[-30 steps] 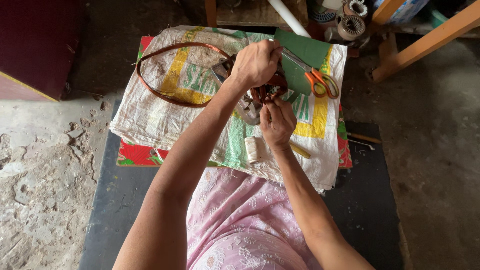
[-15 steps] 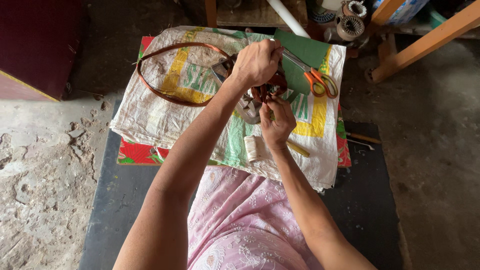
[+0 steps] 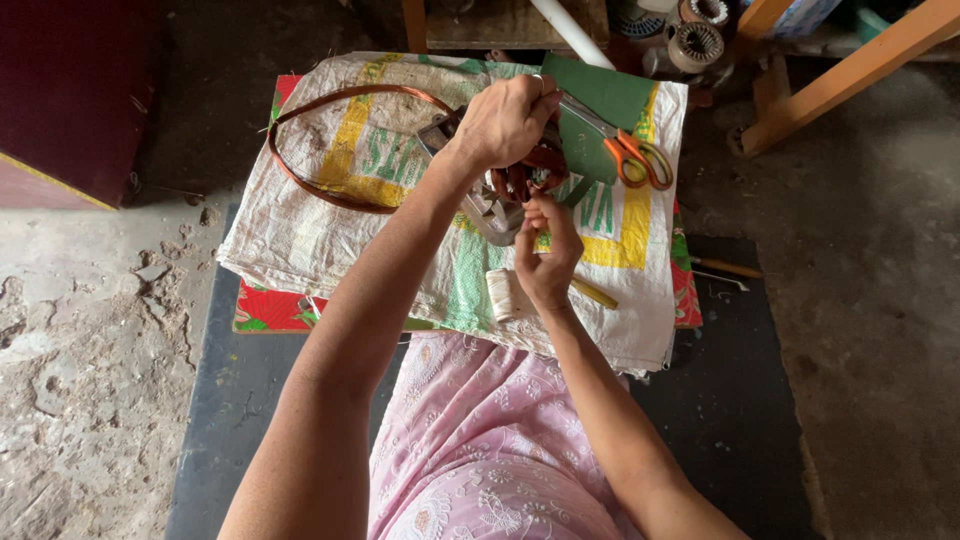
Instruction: The person winds copper wire around a cylindrical motor component, carefully arranging the coils by hand. They adjust the wire placement and rotate the component to ensure even winding.
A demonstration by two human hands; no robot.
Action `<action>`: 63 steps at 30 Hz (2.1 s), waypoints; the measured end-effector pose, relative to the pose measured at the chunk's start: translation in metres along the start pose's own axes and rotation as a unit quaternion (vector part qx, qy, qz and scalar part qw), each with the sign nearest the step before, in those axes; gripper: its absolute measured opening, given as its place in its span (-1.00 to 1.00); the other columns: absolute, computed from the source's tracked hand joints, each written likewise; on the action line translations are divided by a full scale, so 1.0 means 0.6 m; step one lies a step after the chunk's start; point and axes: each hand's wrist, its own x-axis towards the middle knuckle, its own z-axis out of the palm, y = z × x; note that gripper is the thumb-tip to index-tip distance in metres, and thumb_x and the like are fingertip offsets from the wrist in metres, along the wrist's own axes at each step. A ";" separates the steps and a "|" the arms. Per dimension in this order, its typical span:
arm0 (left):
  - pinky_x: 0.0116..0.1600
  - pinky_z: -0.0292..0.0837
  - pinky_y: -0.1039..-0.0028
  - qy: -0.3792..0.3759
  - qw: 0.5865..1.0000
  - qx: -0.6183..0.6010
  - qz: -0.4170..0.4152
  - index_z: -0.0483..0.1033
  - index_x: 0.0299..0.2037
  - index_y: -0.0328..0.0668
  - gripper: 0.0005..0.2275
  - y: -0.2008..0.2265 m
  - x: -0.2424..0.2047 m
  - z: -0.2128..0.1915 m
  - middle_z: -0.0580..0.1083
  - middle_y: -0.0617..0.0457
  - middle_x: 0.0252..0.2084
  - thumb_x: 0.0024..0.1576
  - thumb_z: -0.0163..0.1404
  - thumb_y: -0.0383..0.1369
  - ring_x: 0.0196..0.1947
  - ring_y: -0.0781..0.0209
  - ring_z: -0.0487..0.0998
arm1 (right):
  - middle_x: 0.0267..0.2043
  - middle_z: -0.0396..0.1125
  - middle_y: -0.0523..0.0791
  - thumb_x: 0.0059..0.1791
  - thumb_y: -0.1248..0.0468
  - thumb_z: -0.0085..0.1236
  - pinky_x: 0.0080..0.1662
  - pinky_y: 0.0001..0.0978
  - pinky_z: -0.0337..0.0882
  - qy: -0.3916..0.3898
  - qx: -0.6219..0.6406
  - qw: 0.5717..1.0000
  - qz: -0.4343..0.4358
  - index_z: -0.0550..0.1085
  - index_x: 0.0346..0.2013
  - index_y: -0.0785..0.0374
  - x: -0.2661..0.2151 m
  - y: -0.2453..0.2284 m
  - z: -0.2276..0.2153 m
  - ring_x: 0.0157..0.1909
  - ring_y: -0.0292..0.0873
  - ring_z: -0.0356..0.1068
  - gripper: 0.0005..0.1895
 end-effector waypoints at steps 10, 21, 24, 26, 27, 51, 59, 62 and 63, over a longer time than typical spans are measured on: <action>-0.17 0.48 0.18 -0.056 0.975 -0.032 0.212 0.67 -0.19 -0.17 -0.72 -0.001 0.016 -0.008 0.61 -0.04 -0.37 0.32 0.02 -0.14 -0.36 -0.01 0.59 | 0.05 0.44 -0.04 0.13 0.38 0.02 0.04 -0.38 0.44 0.012 0.090 0.994 0.060 0.39 0.22 0.33 0.084 0.031 -0.086 -0.01 -0.22 0.45 -0.66; -0.23 0.59 0.36 -0.118 0.954 -0.143 0.235 0.65 -0.21 -0.20 -0.65 0.000 0.038 -0.016 0.61 0.03 -0.32 0.02 0.34 -0.09 -0.38 0.13 0.67 | 0.37 0.23 -0.12 0.16 0.18 0.11 0.44 -0.32 0.19 -0.138 0.301 0.934 0.133 0.03 0.56 0.30 0.132 0.017 -0.086 0.38 -0.25 0.24 -0.25; -0.22 0.54 0.30 -0.096 0.974 -0.128 0.158 0.59 -0.23 -0.27 -0.57 -0.001 0.031 -0.018 0.58 -0.03 -0.40 -0.04 0.30 -0.04 -0.39 0.11 0.61 | 0.13 0.32 -0.09 0.13 0.16 0.22 0.31 -0.28 0.30 -0.129 0.304 0.936 0.123 0.08 0.54 0.34 0.124 0.019 -0.071 0.16 -0.22 0.32 -0.21; -0.02 0.45 0.27 -0.045 0.978 -0.099 0.178 0.63 -0.23 -0.23 -0.62 -0.005 0.026 -0.018 0.59 -0.06 -0.29 0.08 0.19 -0.02 -0.20 0.08 0.53 | 0.06 0.38 -0.05 0.09 0.13 0.28 0.29 -0.23 0.39 -0.125 0.273 0.944 0.137 0.18 0.48 0.41 0.115 0.018 -0.065 0.13 -0.17 0.40 -0.22; 0.08 0.40 0.25 -0.021 0.978 -0.085 0.188 0.65 -0.22 -0.20 -0.63 -0.007 0.024 -0.017 0.60 -0.07 -0.24 0.14 0.13 -0.01 -0.10 0.07 0.49 | 0.11 0.39 -0.04 0.08 0.14 0.32 0.30 -0.23 0.39 -0.120 0.263 0.948 0.132 0.21 0.46 0.43 0.110 0.015 -0.062 0.16 -0.15 0.40 -0.23; 0.00 0.28 -0.15 -0.018 0.991 0.056 -0.117 0.70 -0.10 0.13 -0.71 0.026 -0.040 -0.008 0.39 -0.10 -0.05 0.18 -0.04 -0.06 0.01 -0.16 0.37 | 0.09 0.31 0.24 0.05 0.23 0.23 0.01 -0.29 0.58 -0.001 0.039 0.998 -0.039 0.08 0.37 0.43 0.064 -0.113 -0.009 0.03 -0.09 0.49 -0.27; 0.12 0.37 0.03 -0.005 0.999 0.018 -0.036 0.71 -0.16 -0.01 -0.73 0.006 -0.041 -0.013 0.47 -0.07 -0.08 0.18 -0.01 -0.11 -0.01 -0.03 0.48 | -0.16 0.49 -0.02 0.10 0.39 0.14 -0.26 -0.38 0.52 -0.026 -0.069 0.997 0.008 0.56 -0.05 0.31 0.067 -0.072 -0.065 -0.24 -0.17 0.53 -0.85; 0.12 0.40 0.14 -0.028 0.999 -0.033 -0.005 0.68 -0.12 -0.07 -0.72 0.001 -0.046 -0.034 0.54 -0.07 -0.14 0.22 -0.09 -0.19 -0.05 -0.01 0.52 | -0.11 0.48 -0.03 0.06 0.38 0.21 -0.10 -0.23 0.49 -0.021 -0.135 0.988 -0.069 0.54 -0.06 0.29 0.065 -0.092 -0.046 -0.14 -0.05 0.46 -0.84; 0.10 0.39 0.16 -0.032 0.998 -0.049 0.010 0.67 -0.11 -0.09 -0.72 0.001 -0.048 -0.040 0.56 -0.07 -0.16 0.24 -0.12 -0.22 -0.06 -0.01 0.52 | -0.11 0.47 -0.03 0.05 0.38 0.21 -0.08 -0.22 0.49 -0.016 -0.134 0.989 -0.065 0.54 -0.08 0.30 0.064 -0.099 -0.040 -0.12 -0.03 0.46 -0.84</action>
